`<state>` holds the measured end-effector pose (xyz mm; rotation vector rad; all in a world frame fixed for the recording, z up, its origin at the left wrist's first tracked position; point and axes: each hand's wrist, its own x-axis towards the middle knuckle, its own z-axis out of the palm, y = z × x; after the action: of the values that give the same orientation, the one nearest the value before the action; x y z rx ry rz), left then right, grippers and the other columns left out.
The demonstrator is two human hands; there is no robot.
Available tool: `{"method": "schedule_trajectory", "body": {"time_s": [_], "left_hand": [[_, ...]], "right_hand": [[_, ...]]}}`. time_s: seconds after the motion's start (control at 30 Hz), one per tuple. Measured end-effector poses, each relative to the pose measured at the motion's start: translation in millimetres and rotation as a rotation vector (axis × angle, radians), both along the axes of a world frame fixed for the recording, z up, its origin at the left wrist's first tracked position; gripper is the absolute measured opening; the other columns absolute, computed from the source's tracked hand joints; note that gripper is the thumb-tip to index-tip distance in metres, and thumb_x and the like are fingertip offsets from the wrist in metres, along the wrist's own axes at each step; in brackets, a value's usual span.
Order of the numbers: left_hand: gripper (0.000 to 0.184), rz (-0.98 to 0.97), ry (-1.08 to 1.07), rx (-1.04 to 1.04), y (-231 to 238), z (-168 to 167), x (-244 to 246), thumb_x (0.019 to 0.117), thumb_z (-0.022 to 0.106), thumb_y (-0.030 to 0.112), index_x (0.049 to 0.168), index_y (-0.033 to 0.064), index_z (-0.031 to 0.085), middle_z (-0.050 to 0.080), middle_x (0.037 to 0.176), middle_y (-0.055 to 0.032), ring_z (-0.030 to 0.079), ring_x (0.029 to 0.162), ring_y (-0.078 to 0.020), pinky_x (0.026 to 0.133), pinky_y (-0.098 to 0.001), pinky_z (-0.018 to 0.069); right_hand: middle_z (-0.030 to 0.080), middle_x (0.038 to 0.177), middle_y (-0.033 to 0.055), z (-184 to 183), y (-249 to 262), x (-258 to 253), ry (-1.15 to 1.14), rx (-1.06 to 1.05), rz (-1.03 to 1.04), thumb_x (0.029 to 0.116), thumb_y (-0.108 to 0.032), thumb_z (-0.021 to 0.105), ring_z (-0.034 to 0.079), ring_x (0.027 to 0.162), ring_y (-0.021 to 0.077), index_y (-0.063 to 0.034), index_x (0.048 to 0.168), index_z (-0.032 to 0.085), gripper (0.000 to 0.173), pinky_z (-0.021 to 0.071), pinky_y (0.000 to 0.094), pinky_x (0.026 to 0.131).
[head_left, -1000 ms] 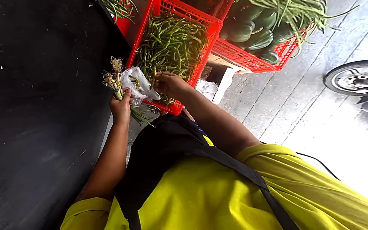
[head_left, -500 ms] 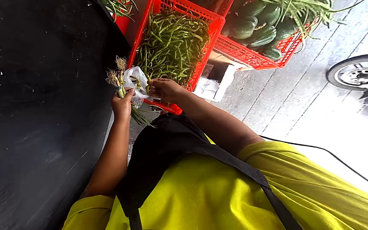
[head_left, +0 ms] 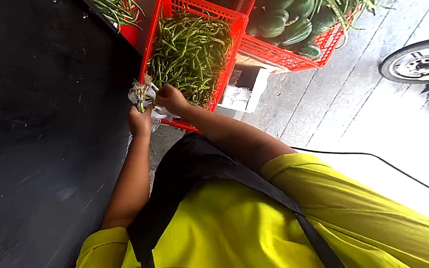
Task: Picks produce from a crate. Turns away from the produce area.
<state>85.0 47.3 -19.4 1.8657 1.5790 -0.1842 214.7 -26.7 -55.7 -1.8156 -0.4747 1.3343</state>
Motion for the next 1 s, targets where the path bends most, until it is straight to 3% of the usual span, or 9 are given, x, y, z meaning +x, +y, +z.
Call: {"method": "schedule_trajectory", "body": {"time_s": [0.1, 0.23, 0.3, 0.43, 0.53, 0.67, 0.8, 0.87, 1.0], "left_hand": [[0.034, 0.005, 0.017, 0.028, -1.8, -2.4, -0.1, 0.0946, 0.07, 0.027, 0.11, -0.0035, 0.067, 0.069, 0.093, -0.0211, 0.068, 0.088, -0.0359, 0.081, -0.059, 0.052], [0.029, 0.067, -0.203, 0.084, -11.6, 3.0, -14.1, 0.0935, 0.072, 0.026, 0.103, -0.0008, 0.068, 0.065, 0.082, -0.0101, 0.061, 0.071, -0.0177, 0.069, -0.0407, 0.0523], [0.026, 0.053, -0.29, 0.088, -20.2, 5.8, -23.2, 0.0946, 0.072, 0.026, 0.102, 0.002, 0.067, 0.063, 0.079, -0.0065, 0.058, 0.064, -0.0126, 0.063, -0.0345, 0.0509], [0.025, 0.117, -0.326, 0.106, -25.9, -6.6, -39.3, 0.093, 0.075, 0.024, 0.104, 0.0031, 0.068, 0.064, 0.082, -0.0056, 0.06, 0.067, -0.0108, 0.066, -0.0325, 0.0526], [0.031, 0.232, -0.343, 0.032, -20.2, -10.5, -46.6, 0.0941, 0.075, 0.03, 0.109, 0.0044, 0.066, 0.065, 0.083, -0.0039, 0.059, 0.062, -0.0103, 0.058, -0.0304, 0.053], [0.031, 0.248, -0.341, -0.017, -14.8, -9.2, -51.8, 0.0947, 0.074, 0.034, 0.107, 0.0074, 0.066, 0.067, 0.085, -0.0021, 0.06, 0.061, -0.0095, 0.056, -0.0289, 0.0527], [0.034, 0.216, -0.338, -0.024, -16.0, -3.9, -54.5, 0.0954, 0.074, 0.036, 0.112, 0.0065, 0.065, 0.069, 0.09, -0.004, 0.063, 0.066, -0.0105, 0.059, -0.03, 0.0546], [0.032, 0.216, -0.359, -0.021, -20.6, -4.0, -56.1, 0.0957, 0.074, 0.034, 0.111, 0.0069, 0.065, 0.069, 0.089, -0.0032, 0.063, 0.066, -0.0095, 0.058, -0.0283, 0.0539], [0.026, 0.234, -0.376, -0.007, -32.5, -0.6, -56.3, 0.0958, 0.074, 0.03, 0.107, 0.008, 0.066, 0.069, 0.084, -0.0008, 0.063, 0.061, -0.0077, 0.053, -0.0251, 0.053]], "right_hand": [[0.072, 0.109, 0.0204, -1.2, 7.6, -10.2, -0.105, -0.075, 0.166, 0.101, -0.019, 0.062, 0.07, 0.103, 0.0348, 0.0017, 0.12, 0.064, 0.028, 0.0557, 0.0561, 0.093], [0.072, 0.109, 0.0219, -6.5, 6.3, -30.7, -0.19, -0.009, 0.336, 0.1037, -0.015, 0.056, 0.07, 0.107, 0.0377, 0.0023, 0.118, 0.067, 0.025, 0.055, 0.0589, 0.095], [0.071, 0.117, 0.0209, -4.9, 5.6, -36.1, -0.261, 0.016, 0.47, 0.105, -0.012, 0.053, 0.068, 0.114, 0.0371, -0.0004, 0.12, 0.069, 0.025, 0.0537, 0.0584, 0.099], [0.059, 0.135, 0.024, 11.7, 2.2, -36.5, -0.312, 0.012, 0.65, 0.0993, 0.006, 0.051, 0.063, 0.12, 0.0409, -0.0008, 0.134, 0.064, 0.038, 0.0528, 0.057, 0.101], [0.058, 0.136, 0.0225, 14.5, -14.1, -25.9, -0.348, 0.079, 0.584, 0.0958, 0.01, 0.053, 0.061, 0.121, 0.0394, -0.0009, 0.137, 0.063, 0.044, 0.0523, 0.0539, 0.102], [0.064, 0.127, 0.0165, 0.3, -46.0, 15.9, -0.515, 0.084, 0.367, 0.1007, -0.003, 0.053, 0.066, 0.113, 0.0331, -0.0079, 0.12, 0.073, 0.028, 0.0579, 0.0544, 0.094], [0.06, 0.134, 0.0194, -8.7, -56.5, 87.2, -0.586, -0.188, 0.175, 0.1048, -0.014, 0.049, 0.067, 0.111, 0.0374, -0.0103, 0.127, 0.068, 0.03, 0.0577, 0.0594, 0.089], [0.059, 0.139, 0.0186, -13.4, -53.1, 117.3, -0.57, -0.353, 0.116, 0.1068, -0.02, 0.046, 0.066, 0.115, 0.039, -0.0133, 0.133, 0.066, 0.034, 0.0552, 0.0623, 0.092], [0.066, 0.136, 0.0166, -26.1, -41.2, 146.3, -0.546, -0.513, 0.24, 0.106, -0.019, 0.046, 0.062, 0.127, 0.0407, -0.0191, 0.139, 0.064, 0.038, 0.0488, 0.0681, 0.099]]}}
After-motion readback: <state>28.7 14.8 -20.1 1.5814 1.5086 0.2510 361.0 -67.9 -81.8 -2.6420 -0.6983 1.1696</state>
